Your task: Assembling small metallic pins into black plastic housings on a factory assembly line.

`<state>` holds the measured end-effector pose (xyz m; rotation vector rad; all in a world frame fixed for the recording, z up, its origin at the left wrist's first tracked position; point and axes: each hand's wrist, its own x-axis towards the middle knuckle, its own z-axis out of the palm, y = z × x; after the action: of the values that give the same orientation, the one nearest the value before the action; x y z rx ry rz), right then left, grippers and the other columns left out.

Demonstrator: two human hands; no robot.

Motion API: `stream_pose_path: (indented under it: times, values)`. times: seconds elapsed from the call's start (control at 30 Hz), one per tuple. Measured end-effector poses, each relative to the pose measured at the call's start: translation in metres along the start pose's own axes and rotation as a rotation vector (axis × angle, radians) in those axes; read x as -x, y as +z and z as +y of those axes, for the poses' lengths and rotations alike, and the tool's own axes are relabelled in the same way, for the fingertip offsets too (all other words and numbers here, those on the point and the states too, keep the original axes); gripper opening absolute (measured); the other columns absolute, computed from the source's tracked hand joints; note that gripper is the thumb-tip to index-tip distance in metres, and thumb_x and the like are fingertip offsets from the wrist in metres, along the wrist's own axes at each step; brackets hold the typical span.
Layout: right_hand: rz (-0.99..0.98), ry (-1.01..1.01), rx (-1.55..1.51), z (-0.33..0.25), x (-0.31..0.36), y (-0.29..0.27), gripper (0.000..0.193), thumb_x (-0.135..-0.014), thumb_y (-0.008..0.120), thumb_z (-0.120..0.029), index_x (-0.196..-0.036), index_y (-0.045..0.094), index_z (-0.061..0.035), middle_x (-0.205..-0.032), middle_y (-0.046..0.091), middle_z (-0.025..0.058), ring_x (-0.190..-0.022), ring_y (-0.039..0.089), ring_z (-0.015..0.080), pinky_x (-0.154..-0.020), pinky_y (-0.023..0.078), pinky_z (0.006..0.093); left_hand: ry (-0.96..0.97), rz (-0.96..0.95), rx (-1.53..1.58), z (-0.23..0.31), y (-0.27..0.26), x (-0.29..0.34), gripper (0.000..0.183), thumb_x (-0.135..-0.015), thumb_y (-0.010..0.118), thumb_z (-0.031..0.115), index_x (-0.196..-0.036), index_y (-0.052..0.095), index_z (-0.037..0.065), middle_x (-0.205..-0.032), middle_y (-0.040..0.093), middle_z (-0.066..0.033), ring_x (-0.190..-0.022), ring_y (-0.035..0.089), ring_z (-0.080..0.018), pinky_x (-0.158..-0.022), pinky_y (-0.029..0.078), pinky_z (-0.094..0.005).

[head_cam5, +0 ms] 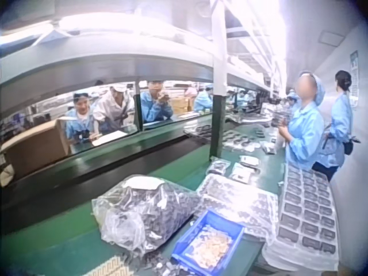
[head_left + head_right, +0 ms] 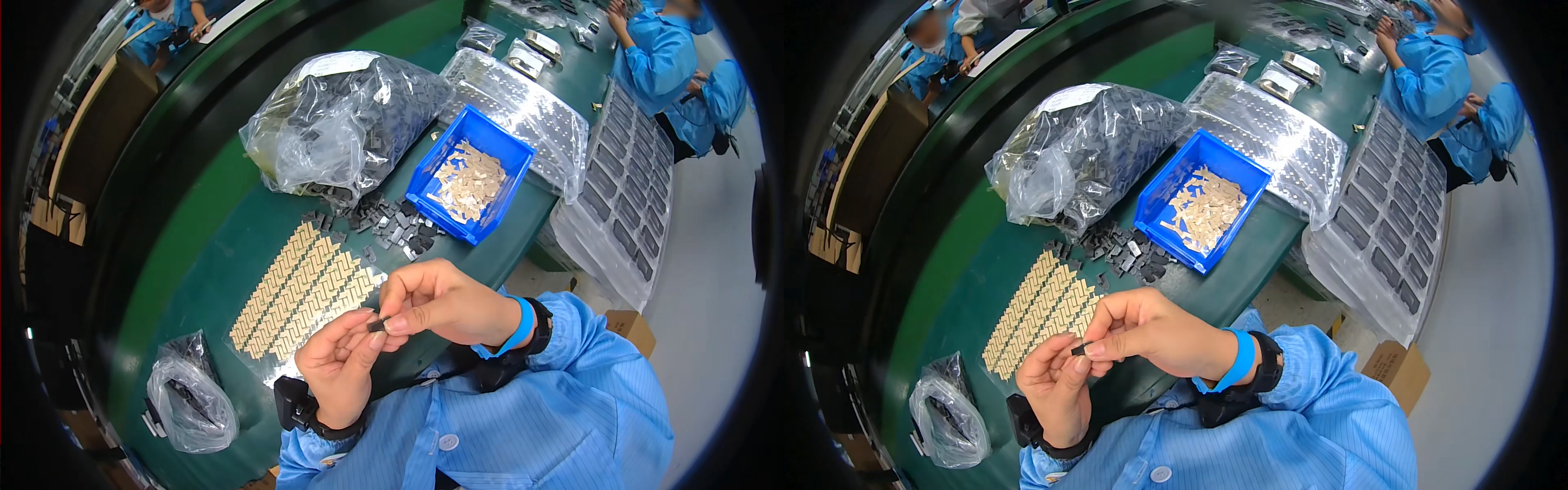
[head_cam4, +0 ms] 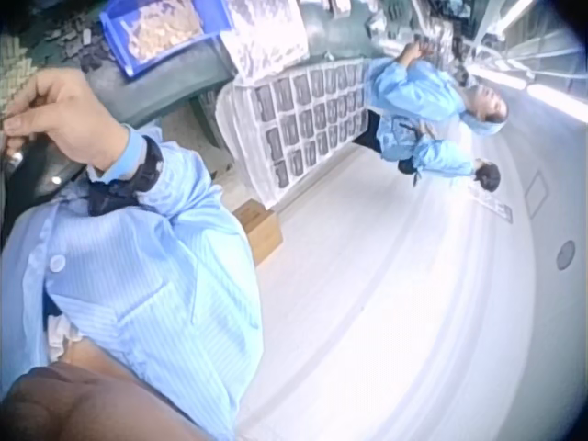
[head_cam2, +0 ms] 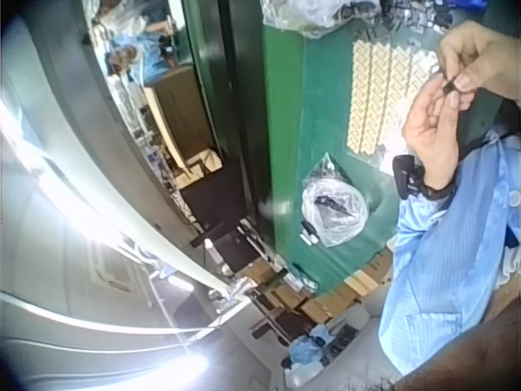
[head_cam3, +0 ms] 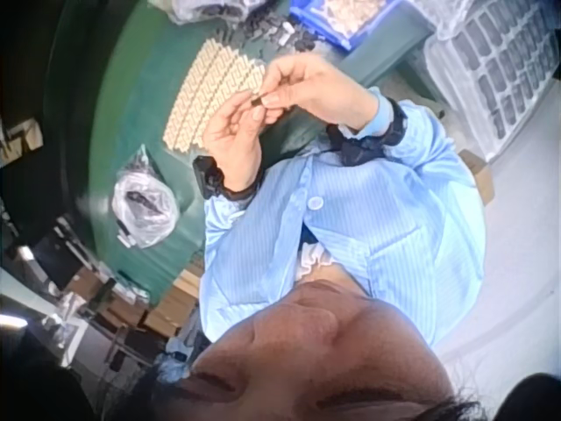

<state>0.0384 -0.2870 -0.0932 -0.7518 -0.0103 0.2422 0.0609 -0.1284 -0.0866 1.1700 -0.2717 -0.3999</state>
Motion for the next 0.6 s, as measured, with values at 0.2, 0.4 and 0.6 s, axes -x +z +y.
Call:
stream_pose_path:
  times: [0.2,0.4,0.6]
  values:
    - [-0.121,0.107,0.027,-0.008,-0.003,-0.007,0.006,-0.08,0.056,-0.005,-0.08,0.054,0.0007,-0.073,0.058,0.0058,-0.069,0.056,0.0108,-0.062,0.043,0.0209,0.051,-0.087,0.01,0.006,-0.001,-0.004,0.03,-0.077,0.056,-0.008,-0.106,0.049,-0.011,-0.086,0.061,-0.0214,-0.078,0.063,-0.024,-0.069,0.053,-0.0302]
    - [-0.057,0.089,0.258,-0.014,0.016,-0.006,0.012,-0.074,0.058,-0.008,-0.071,0.051,0.0002,-0.071,0.057,0.0052,-0.067,0.059,0.0114,-0.059,0.047,0.0213,0.239,-0.225,-0.666,0.009,-0.002,0.004,0.031,-0.074,0.062,0.0,-0.103,0.055,-0.005,-0.079,0.062,-0.0171,-0.066,0.061,-0.0211,-0.059,0.051,-0.0307]
    - [-0.23,0.094,0.494,0.005,-0.006,-0.002,0.02,-0.076,0.061,-0.014,-0.082,0.054,0.0029,-0.073,0.059,0.0075,-0.066,0.058,0.0134,-0.057,0.047,0.0249,0.043,-0.051,-0.537,0.01,-0.009,0.021,0.029,-0.078,0.056,-0.005,-0.107,0.053,-0.009,-0.093,0.06,-0.0137,-0.082,0.058,-0.0174,-0.071,0.048,-0.0245]
